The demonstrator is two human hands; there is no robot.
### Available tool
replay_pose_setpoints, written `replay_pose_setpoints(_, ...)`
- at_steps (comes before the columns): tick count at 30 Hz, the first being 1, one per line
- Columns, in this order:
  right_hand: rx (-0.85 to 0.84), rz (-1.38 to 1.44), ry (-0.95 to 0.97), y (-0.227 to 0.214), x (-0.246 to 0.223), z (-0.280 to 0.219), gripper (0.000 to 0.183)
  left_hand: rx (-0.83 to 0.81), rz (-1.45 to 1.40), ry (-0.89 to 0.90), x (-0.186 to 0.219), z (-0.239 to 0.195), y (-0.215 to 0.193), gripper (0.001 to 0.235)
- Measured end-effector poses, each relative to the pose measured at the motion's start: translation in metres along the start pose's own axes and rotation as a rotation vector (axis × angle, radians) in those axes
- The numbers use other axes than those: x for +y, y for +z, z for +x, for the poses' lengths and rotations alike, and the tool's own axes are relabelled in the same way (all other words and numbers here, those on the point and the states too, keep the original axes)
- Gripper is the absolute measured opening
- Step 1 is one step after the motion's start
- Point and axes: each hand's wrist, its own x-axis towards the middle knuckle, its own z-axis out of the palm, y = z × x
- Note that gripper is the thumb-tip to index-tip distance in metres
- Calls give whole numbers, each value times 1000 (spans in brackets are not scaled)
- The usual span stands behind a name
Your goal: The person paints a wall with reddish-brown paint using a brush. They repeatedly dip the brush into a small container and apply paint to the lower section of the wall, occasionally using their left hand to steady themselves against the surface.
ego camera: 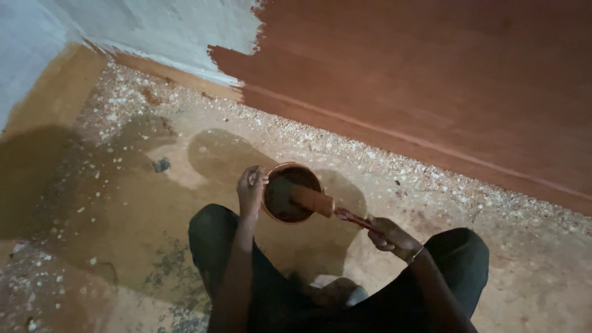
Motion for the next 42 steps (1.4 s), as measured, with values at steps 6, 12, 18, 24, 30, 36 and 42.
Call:
replay_pose_setpoints(6,17,229,143,-3,6,6,45,-26,80,-15,4,-1,1,34)
replay_pose_setpoints(12,86,315,125,-10,4,-8,42,-14,8,-18,-1,0,4,33)
replay_pose_setpoints(18,120,294,-52,-7,9,-33,42,-2,10,-46,-5,-2,-5,30)
replay_pose_setpoints(24,370,149,-420,19,5,-70,34,-19,-58,40,-3,9,0,28)
replay_pose_setpoints(30,530,192,-560,41,-10,-97,17,-45,-202,-154,7,6,19,27)
replay_pose_setpoints(36,526,179,-491,53,-35,-89,15,-132,136,176,23,5,61,51)
replay_pose_setpoints(42,362,305,-739,93,-94,-105,22,-329,60,157,102,30,123,51)
